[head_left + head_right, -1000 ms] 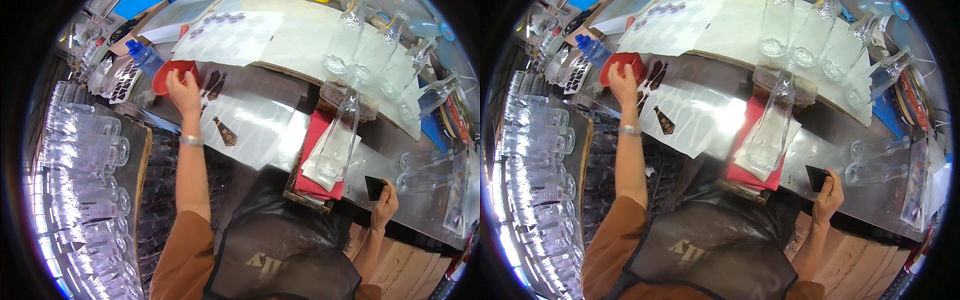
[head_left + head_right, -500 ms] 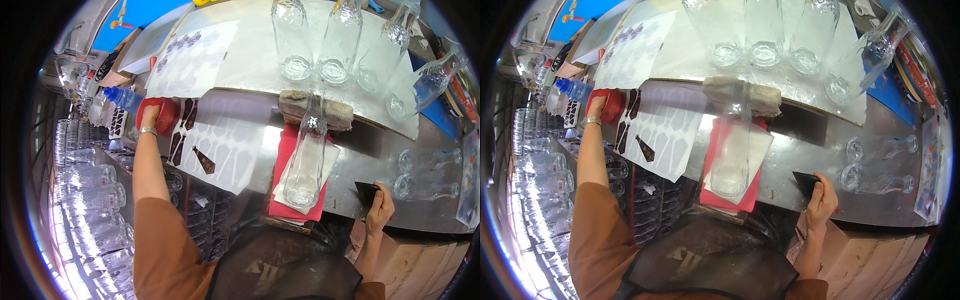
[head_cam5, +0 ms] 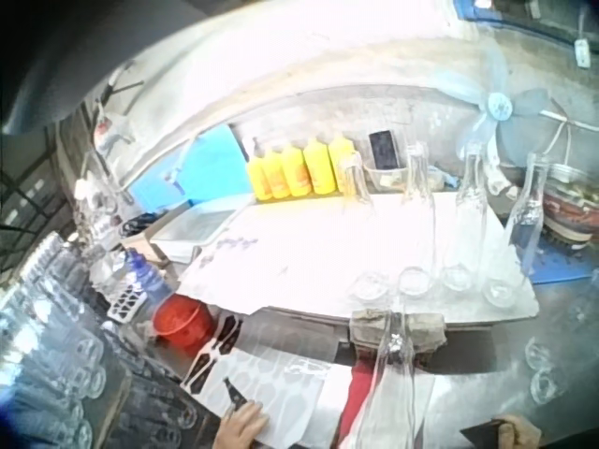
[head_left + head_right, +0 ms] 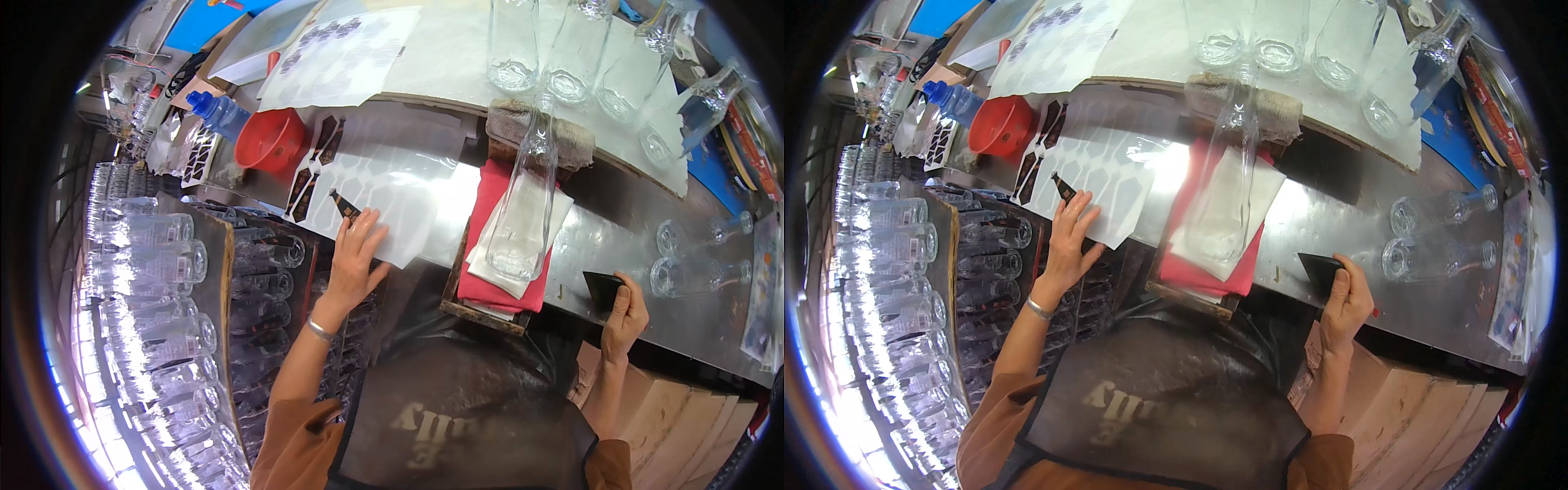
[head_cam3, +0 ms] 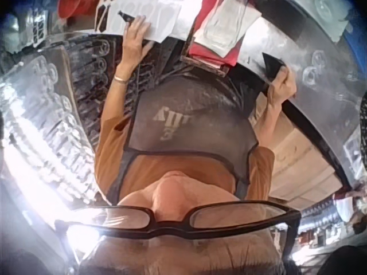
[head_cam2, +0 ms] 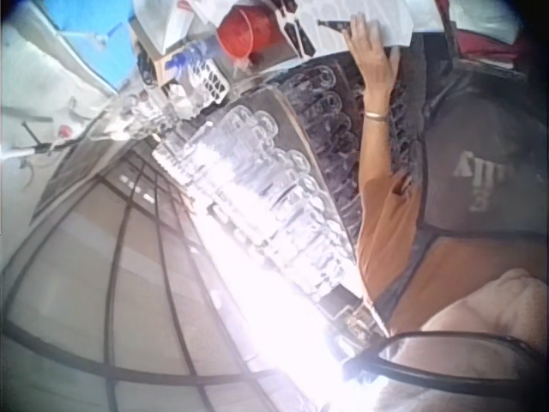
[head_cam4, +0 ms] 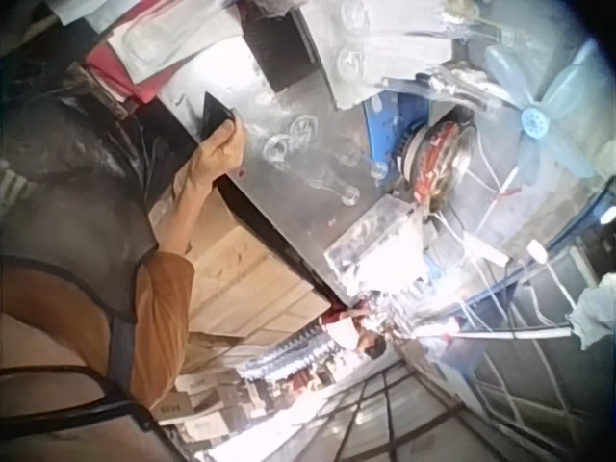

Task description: The person applies labels to clear plastic bottles. They pick up a bottle, place a label on it, smooth it down, and then set the bottle aside. This process is repeated for multiple bottles.

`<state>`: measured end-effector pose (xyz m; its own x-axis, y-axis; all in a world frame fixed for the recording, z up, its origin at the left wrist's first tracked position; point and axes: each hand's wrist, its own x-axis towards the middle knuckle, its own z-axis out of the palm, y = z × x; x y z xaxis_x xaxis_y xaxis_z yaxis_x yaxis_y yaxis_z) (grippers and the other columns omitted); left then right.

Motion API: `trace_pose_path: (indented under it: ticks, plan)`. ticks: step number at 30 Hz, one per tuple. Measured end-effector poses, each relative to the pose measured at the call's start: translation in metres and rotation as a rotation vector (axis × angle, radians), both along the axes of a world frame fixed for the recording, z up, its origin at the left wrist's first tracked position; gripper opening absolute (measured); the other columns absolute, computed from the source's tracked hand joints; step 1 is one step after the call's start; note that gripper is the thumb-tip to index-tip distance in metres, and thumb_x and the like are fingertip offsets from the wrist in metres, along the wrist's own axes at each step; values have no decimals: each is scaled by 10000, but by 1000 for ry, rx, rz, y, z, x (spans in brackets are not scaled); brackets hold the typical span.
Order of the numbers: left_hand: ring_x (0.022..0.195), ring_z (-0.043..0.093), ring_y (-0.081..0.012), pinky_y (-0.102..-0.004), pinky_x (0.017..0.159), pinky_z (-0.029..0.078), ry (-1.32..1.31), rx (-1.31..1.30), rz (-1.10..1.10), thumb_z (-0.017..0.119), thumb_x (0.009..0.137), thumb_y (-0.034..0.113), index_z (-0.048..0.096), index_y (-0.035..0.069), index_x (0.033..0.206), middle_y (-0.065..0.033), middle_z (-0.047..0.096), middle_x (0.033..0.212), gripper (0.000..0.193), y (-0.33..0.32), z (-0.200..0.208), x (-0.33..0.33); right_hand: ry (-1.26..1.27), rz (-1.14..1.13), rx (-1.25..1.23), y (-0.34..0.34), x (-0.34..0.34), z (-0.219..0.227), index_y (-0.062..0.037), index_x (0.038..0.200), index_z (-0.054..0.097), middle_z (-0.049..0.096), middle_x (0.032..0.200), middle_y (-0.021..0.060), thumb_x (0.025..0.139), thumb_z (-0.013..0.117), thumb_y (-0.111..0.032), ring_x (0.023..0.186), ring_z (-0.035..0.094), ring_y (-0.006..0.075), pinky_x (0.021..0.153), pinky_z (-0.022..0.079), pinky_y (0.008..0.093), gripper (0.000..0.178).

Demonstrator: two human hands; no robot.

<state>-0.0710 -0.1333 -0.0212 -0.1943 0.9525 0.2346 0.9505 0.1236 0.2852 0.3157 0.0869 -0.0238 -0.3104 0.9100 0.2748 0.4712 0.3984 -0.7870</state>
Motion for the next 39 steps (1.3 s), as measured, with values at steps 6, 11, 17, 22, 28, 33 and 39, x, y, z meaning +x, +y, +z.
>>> trace_pose_path:
  ticks: [6, 11, 17, 22, 28, 33, 39]
  plan:
    - [1282, 541, -363, -514, 1103, 401, -137, 302, -40, 679, 748, -63, 589, 44, 932, -142, 610, 1229, 231, 20, -23, -3, 22, 11, 50, -19, -6, 11, 20, 1096, 673, 670, 933, 88, 1038, 521, -164, 797, 569, 150, 742, 455, 272, 245]
    - [1274, 535, -375, -526, 1117, 374, -205, 345, -48, 680, 775, -36, 584, 45, 982, -158, 599, 1236, 243, 33, -31, 12, -29, -17, 46, -31, 0, 16, 13, 1096, 672, 660, 915, 80, 1041, 509, -169, 773, 552, 142, 715, 447, 271, 250]
    - [1349, 465, -358, -514, 1129, 323, -72, 253, 116, 771, 792, 121, 558, 52, 1305, -152, 554, 1320, 560, 1, -9, 4, -36, -7, 46, -34, -6, 23, 23, 1089, 667, 651, 916, 118, 1037, 507, -140, 808, 593, 177, 755, 471, 287, 234]
    - [1231, 566, -308, -477, 1067, 392, 126, 192, 132, 764, 763, 40, 633, 56, 1236, -120, 603, 1340, 491, -23, -31, -24, -28, -15, -41, -31, -12, 20, 25, 1096, 670, 662, 928, 96, 1039, 504, -142, 820, 590, 167, 757, 470, 285, 243]
    - [1028, 670, -307, -380, 899, 503, -48, 259, 69, 731, 776, -54, 711, 34, 968, -118, 713, 1097, 212, -26, -12, -40, 289, -35, -319, -20, -6, 8, 22, 1109, 676, 660, 951, 24, 1050, 515, -168, 801, 576, 99, 747, 462, 233, 256]
    - [955, 685, -180, -297, 870, 512, -875, 220, 397, 604, 978, 65, 666, 15, 985, -91, 718, 1087, 79, -23, 6, -42, 821, -20, -812, -7, -4, 18, 13, 1138, 616, 621, 1030, 57, 1061, 497, -184, 815, 601, 101, 722, 539, 269, 243]
    - [1204, 621, -262, -381, 1053, 464, -1299, 348, -66, 495, 1042, 125, 596, 21, 1080, -249, 616, 1310, 150, 111, 72, 20, 930, 65, -948, 5, -19, 15, -18, 1024, 581, 601, 833, 85, 1062, 480, -259, 709, 597, 142, 633, 519, 289, 264]
